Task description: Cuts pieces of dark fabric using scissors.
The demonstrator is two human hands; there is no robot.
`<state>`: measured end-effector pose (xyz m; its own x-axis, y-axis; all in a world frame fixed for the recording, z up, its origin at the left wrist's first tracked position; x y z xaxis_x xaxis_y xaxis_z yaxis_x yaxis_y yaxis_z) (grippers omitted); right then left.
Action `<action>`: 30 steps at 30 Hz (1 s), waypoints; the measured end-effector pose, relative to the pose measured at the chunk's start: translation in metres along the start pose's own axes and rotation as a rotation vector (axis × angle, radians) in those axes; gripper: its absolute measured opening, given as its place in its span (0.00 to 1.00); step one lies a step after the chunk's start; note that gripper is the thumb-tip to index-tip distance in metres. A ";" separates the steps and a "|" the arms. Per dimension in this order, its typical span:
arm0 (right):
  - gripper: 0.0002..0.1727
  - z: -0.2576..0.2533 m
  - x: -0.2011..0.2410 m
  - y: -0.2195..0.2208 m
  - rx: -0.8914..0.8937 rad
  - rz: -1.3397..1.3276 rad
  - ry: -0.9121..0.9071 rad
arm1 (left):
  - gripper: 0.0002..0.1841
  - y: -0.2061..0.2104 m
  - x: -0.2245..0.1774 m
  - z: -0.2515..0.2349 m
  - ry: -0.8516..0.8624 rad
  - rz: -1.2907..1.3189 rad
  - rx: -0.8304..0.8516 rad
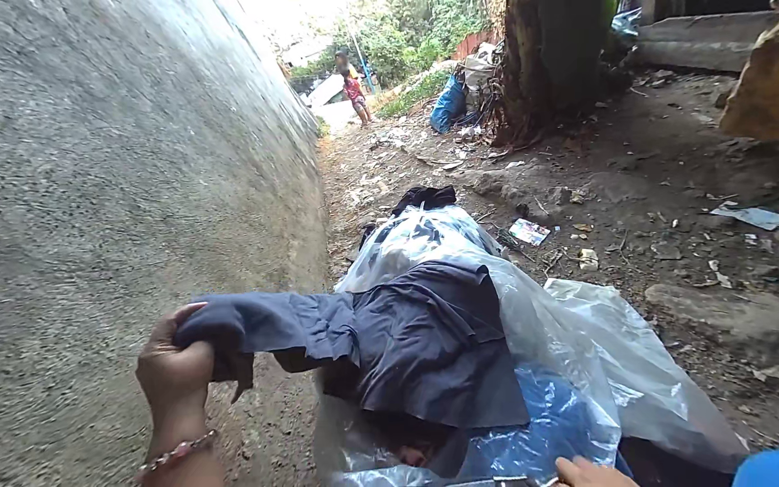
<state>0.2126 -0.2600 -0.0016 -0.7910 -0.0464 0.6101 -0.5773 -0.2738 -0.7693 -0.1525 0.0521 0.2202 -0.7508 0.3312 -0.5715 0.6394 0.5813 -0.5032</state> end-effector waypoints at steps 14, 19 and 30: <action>0.37 -0.132 -0.091 -0.029 -0.307 -0.827 0.598 | 0.27 0.146 0.038 0.118 -0.246 -0.432 0.674; 0.40 -0.145 -0.085 -0.025 -0.330 -0.721 0.596 | 0.37 0.132 0.066 0.108 -0.298 -0.256 0.436; 0.27 -0.139 -0.047 -0.061 -0.432 -1.191 0.431 | 0.26 0.120 -0.040 0.203 0.346 0.111 0.376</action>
<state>0.2566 -0.1071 -0.0095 0.2819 0.3329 0.8998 -0.9091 0.3925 0.1396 -0.0117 -0.0421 0.0508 -0.6453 0.6389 -0.4188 0.6859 0.2431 -0.6859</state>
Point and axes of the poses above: each hand's wrist, its own z-axis away from the middle knuckle, its own y-axis out of the palm, x = y × z, the point moved 8 cm from there along -z, towards the middle knuckle, and after that the axes turned 8 degrees about -x, right-handed, at the moved point
